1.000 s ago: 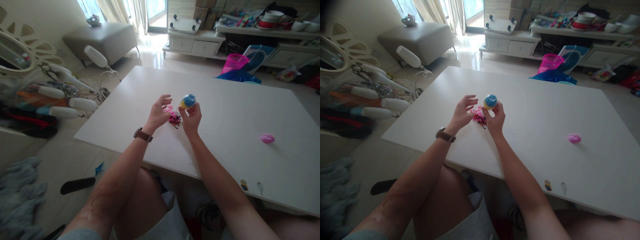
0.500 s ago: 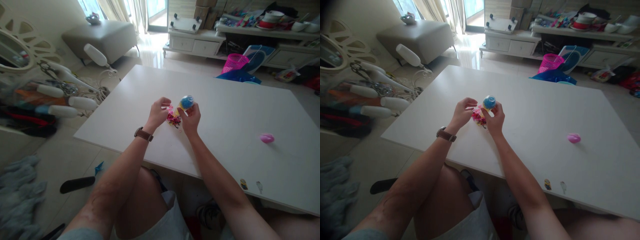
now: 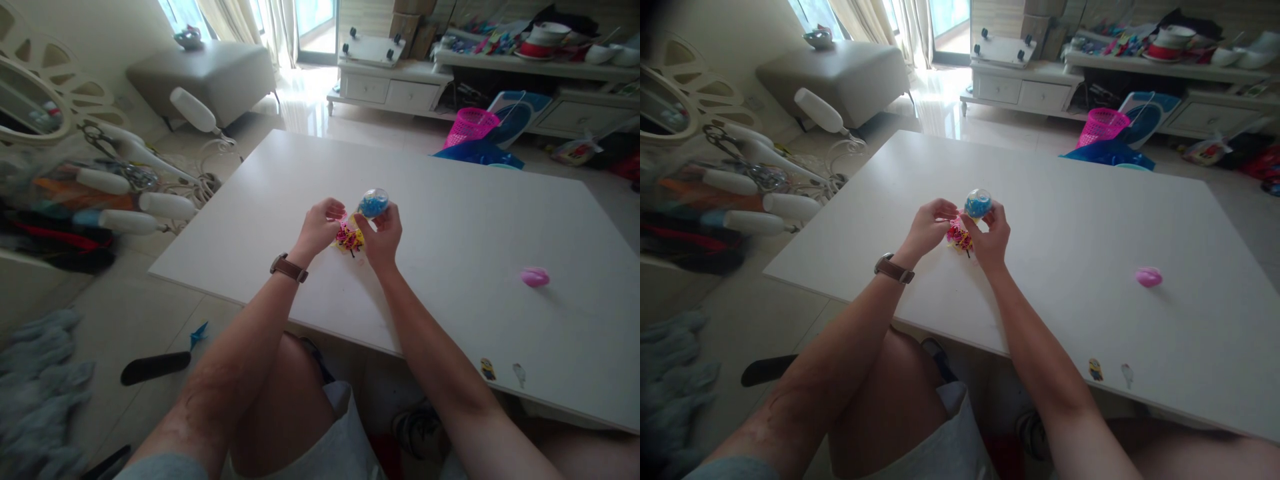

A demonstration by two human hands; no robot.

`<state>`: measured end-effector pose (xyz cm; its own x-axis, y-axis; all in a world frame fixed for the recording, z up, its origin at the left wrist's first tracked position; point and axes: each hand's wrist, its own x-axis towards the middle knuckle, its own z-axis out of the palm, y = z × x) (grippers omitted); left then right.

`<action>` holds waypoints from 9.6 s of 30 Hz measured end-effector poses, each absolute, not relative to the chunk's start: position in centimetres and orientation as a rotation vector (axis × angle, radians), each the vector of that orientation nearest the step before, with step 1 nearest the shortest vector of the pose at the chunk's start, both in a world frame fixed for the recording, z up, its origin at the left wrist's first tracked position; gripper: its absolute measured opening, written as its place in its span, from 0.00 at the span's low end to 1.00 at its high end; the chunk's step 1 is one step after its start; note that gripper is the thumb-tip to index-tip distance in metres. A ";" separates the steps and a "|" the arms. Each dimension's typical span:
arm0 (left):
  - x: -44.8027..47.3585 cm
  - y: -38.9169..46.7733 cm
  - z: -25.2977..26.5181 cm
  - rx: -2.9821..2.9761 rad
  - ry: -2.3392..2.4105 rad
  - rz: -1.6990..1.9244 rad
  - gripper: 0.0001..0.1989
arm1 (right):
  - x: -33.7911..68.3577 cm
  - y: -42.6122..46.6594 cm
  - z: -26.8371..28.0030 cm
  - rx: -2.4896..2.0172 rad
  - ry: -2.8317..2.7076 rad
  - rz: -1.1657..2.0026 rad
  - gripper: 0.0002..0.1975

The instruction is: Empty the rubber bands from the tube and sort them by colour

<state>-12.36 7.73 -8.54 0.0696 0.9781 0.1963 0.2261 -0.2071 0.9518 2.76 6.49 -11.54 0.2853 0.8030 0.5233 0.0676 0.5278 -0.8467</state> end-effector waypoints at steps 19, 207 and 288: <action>-12.5 7.9 -8.7 1.574 1.273 1.143 0.18 | 2.5 6.1 -11.3 -0.943 -1.186 0.542 0.22; -12.5 8.3 -9.0 1.334 1.336 1.044 0.13 | 3.2 5.2 -9.7 -1.109 -1.178 0.347 0.23; -12.1 8.2 -9.4 1.685 1.140 1.034 0.21 | 3.1 5.6 -11.4 -1.107 -1.323 0.387 0.19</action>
<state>-12.12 8.18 -9.39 0.2480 0.9529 0.1745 0.2663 -0.2403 0.9335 3.09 5.62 -11.41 0.2733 0.7749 0.5699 0.3454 0.4739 -0.8100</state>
